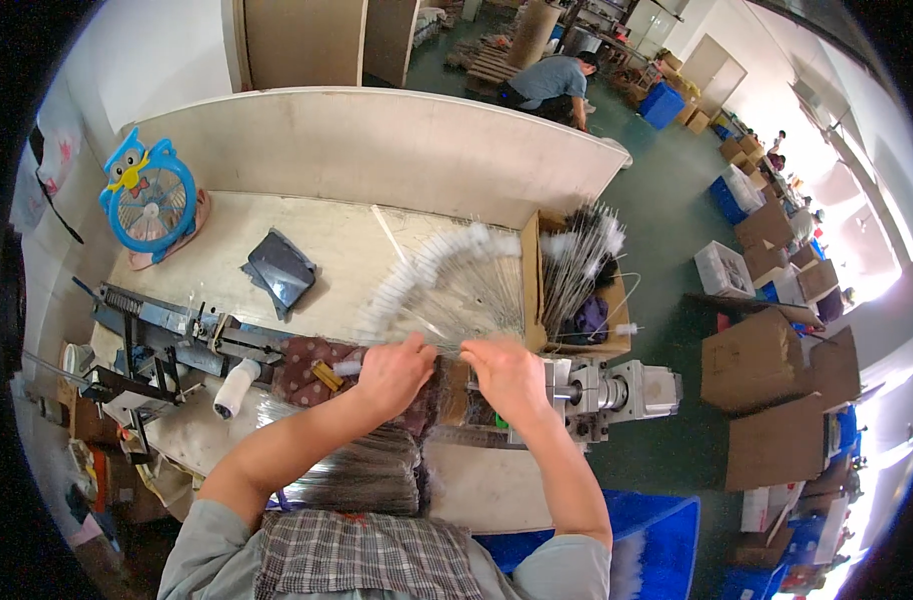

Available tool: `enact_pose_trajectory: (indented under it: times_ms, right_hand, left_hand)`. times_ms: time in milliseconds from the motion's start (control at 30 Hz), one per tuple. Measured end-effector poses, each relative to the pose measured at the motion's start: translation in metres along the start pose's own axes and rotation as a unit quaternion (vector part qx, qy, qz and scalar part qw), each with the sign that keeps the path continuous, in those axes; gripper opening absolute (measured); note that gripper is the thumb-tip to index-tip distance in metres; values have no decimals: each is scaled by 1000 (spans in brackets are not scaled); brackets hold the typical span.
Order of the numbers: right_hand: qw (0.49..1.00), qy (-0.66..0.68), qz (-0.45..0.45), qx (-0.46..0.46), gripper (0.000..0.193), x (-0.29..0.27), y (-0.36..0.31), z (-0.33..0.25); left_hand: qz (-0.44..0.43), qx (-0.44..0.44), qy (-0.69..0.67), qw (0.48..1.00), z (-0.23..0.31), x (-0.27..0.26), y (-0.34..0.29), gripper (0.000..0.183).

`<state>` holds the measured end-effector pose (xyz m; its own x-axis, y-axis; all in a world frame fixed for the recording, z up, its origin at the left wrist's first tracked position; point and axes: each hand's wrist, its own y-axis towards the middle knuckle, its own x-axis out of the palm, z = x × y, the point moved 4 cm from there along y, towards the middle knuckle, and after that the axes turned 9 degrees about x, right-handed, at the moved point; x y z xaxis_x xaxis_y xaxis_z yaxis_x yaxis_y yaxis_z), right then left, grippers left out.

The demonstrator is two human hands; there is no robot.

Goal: Assembling components of industrial brushes using an automated mechanical press.

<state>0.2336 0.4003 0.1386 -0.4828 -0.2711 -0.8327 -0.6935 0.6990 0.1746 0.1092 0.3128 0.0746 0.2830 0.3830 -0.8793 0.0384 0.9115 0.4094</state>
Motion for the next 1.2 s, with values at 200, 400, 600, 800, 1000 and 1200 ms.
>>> enact_pose_trajectory:
  times_ms: [200,400,600,800,1000,1200]
  right_hand:
    - [986,77,-147,-16,13,-4,3,-12]
    - [979,89,-107,-150,11,15,20,-49]
    - [954,128,-124,-241,11,75,31,-112]
    - [969,72,-90,-218,11,116,34,-149]
    - [971,34,-104,-212,9,117,32,-165]
    - [971,40,-82,-222,9,111,32,-158]
  left_hand:
    - [-89,-17,89,992,-31,34,18,5]
    - [35,76,64,994,-26,9,5,22]
    - [89,-105,-132,982,-9,-71,-119,19]
    - [218,-424,-487,732,-43,-89,-187,18]
    - [297,-462,-642,534,-49,-81,-164,43]
    - [5,-492,-286,823,-77,-66,-172,45]
